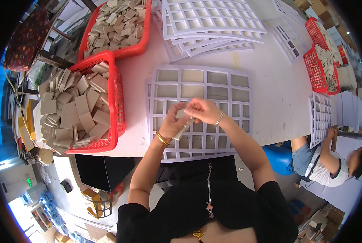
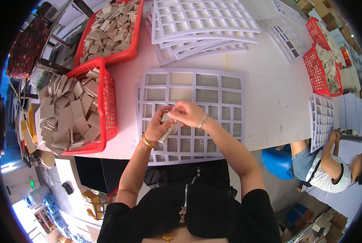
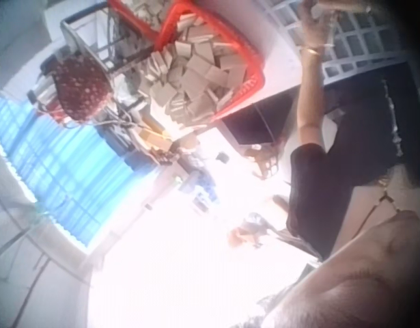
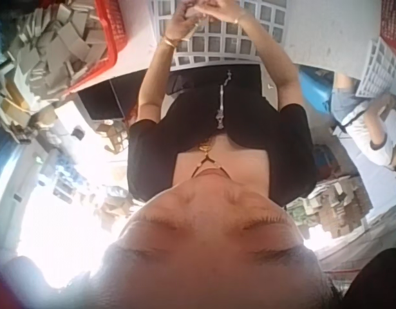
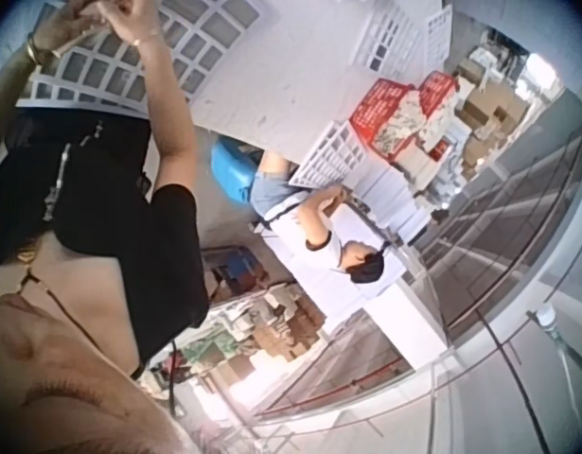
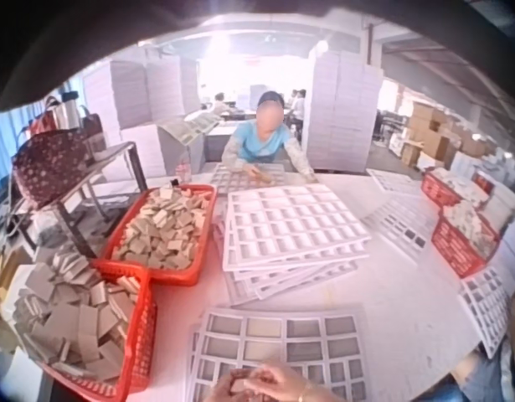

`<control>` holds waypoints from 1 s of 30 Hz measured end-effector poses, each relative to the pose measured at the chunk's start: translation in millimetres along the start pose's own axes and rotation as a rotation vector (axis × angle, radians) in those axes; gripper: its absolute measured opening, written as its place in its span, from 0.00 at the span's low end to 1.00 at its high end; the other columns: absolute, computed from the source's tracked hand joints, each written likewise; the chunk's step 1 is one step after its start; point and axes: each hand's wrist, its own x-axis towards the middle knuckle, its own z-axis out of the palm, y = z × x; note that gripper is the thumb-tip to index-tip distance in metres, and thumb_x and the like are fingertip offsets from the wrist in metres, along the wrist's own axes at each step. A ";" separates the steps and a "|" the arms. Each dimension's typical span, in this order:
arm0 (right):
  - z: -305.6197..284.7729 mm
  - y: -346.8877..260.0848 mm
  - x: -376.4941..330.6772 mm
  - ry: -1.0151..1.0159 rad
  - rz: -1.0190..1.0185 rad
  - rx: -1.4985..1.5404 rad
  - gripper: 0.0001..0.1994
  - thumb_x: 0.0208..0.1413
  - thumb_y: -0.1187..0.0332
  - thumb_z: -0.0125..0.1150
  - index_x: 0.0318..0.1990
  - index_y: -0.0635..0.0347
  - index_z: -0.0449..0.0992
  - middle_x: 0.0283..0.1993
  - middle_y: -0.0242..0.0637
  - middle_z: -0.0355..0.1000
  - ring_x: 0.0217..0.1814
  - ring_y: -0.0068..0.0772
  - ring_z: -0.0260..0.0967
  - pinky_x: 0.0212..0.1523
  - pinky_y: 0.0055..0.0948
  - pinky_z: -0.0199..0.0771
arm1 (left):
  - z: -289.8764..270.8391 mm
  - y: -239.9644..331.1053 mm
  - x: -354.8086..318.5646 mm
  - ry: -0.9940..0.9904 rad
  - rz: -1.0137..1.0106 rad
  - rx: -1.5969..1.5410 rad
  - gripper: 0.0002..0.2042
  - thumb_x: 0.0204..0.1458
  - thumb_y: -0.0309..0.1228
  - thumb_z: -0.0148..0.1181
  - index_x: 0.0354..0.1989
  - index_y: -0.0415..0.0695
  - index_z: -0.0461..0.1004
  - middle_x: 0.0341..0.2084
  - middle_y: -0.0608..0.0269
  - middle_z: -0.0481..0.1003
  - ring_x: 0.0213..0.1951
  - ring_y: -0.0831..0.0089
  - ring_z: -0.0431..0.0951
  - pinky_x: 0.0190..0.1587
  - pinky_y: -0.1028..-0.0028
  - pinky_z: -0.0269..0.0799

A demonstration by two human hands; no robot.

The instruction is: The person places small rectangular blocks from red baskets into the compartments of white plastic trays. The person handles the blocks one by one, filling the grid slots of the trays on the table.

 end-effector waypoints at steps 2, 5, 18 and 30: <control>-1.9 0.1 1.2 -0.113 0.053 0.143 0.13 0.54 0.65 0.65 0.42 0.63 0.73 0.32 0.31 0.72 0.25 0.16 0.68 0.19 0.16 0.62 | -5.9 -1.7 3.1 0.026 0.089 0.171 0.32 0.50 0.34 0.66 0.60 0.38 0.56 0.38 0.61 0.73 0.37 0.77 0.74 0.36 0.79 0.72; -7.5 5.5 7.6 -0.064 0.052 0.138 0.13 0.54 0.67 0.64 0.43 0.64 0.73 0.32 0.31 0.72 0.26 0.15 0.68 0.17 0.15 0.61 | -13.6 -16.7 5.4 0.138 0.181 0.244 0.28 0.48 0.33 0.67 0.55 0.38 0.62 0.38 0.60 0.74 0.39 0.77 0.74 0.41 0.76 0.71; -19.2 -2.8 0.0 -0.200 0.038 0.029 0.09 0.57 0.68 0.60 0.40 0.62 0.71 0.33 0.32 0.73 0.27 0.14 0.67 0.18 0.15 0.62 | -37.8 3.8 -2.6 0.071 0.117 0.285 0.07 0.55 0.30 0.58 0.34 0.38 0.75 0.30 0.64 0.74 0.36 0.75 0.73 0.39 0.75 0.69; -48.7 21.0 -29.0 0.182 -0.026 0.240 0.11 0.59 0.71 0.54 0.48 0.61 0.67 0.40 0.35 0.71 0.34 0.21 0.75 0.17 0.16 0.67 | -23.4 40.0 67.1 -0.006 0.159 1.144 0.05 0.49 0.29 0.60 0.29 0.39 0.78 0.34 0.55 0.72 0.35 0.57 0.75 0.40 0.64 0.71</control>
